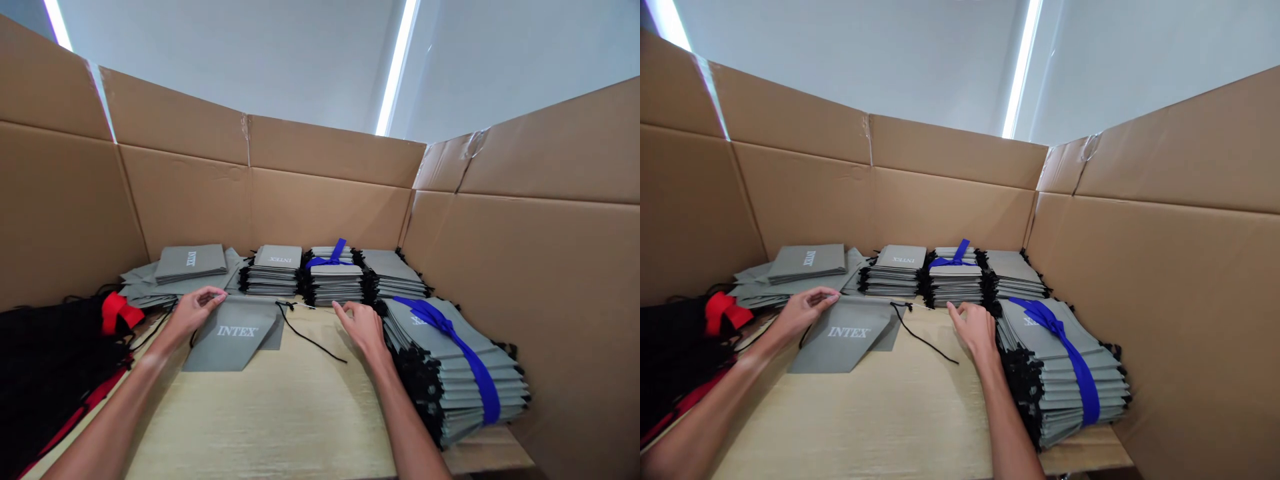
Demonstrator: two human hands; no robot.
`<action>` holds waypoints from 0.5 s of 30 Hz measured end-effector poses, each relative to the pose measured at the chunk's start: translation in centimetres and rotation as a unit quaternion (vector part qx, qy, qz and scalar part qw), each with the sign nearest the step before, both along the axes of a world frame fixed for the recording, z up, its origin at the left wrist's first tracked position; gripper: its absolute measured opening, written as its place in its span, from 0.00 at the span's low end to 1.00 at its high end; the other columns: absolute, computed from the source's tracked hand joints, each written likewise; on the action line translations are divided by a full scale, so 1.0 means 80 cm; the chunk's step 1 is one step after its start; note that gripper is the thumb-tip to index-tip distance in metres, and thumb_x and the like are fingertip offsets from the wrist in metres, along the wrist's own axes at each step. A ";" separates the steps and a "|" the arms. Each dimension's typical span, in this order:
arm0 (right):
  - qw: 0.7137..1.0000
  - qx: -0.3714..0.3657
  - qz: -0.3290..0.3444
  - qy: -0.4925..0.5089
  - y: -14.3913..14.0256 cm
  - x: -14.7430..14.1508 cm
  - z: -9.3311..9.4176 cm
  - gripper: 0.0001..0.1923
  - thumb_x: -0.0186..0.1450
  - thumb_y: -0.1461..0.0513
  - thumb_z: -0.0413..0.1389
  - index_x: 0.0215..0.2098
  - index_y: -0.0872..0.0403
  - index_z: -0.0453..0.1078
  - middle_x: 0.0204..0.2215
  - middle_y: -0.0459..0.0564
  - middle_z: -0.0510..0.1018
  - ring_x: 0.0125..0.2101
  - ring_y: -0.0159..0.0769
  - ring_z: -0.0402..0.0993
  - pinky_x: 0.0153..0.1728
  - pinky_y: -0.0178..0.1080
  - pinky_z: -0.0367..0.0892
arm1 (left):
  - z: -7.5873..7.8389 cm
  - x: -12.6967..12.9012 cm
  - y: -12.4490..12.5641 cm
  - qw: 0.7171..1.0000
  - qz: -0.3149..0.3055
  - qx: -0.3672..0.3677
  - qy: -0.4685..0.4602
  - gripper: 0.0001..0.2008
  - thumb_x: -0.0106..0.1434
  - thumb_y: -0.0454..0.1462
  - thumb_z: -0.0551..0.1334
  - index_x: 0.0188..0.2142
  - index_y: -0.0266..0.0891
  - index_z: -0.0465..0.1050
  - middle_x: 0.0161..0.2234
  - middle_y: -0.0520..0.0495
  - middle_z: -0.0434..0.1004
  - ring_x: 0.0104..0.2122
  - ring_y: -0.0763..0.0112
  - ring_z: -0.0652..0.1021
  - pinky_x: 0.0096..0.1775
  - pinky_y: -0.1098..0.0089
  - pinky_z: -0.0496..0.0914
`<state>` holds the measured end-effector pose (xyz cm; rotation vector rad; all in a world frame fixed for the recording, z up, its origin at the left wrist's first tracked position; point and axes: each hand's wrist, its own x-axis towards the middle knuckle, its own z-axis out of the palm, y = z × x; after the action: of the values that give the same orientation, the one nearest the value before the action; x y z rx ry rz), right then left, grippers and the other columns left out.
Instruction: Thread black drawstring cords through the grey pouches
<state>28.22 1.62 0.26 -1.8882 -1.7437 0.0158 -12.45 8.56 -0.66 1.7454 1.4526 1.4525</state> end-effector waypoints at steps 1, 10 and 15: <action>1.000 0.009 0.003 0.006 0.002 0.001 -0.004 0.22 0.77 0.46 0.57 0.36 0.49 0.84 0.36 0.53 0.86 0.39 0.43 0.82 0.34 0.37 0.57 | -0.001 -0.001 0.002 1.000 0.009 0.006 -0.006 0.32 0.44 0.68 0.73 0.29 0.43 0.81 0.33 0.42 0.87 0.36 0.52 0.83 0.37 0.64 0.77; 0.957 0.112 0.124 0.237 0.018 -0.036 -0.037 0.28 0.76 0.46 0.51 0.22 0.50 0.66 0.23 0.46 0.72 0.29 0.37 0.70 0.33 0.37 0.60 | 0.004 0.044 -0.014 0.992 -0.081 -0.018 -0.093 0.25 0.45 0.59 0.79 0.30 0.43 0.84 0.32 0.45 0.84 0.35 0.58 0.79 0.33 0.70 0.73; 0.921 0.093 0.189 0.329 0.012 -0.058 -0.036 0.31 0.76 0.40 0.48 0.31 0.52 0.77 0.28 0.49 0.80 0.32 0.39 0.76 0.35 0.36 0.65 | 0.010 0.075 -0.029 0.888 -0.191 -0.097 -0.407 0.13 0.50 0.38 0.77 0.35 0.42 0.82 0.31 0.49 0.81 0.29 0.66 0.79 0.29 0.73 0.76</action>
<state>23.57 2.54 -2.60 -1.1842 -1.5238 0.5480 -6.43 6.20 0.11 0.9979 0.7198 1.4776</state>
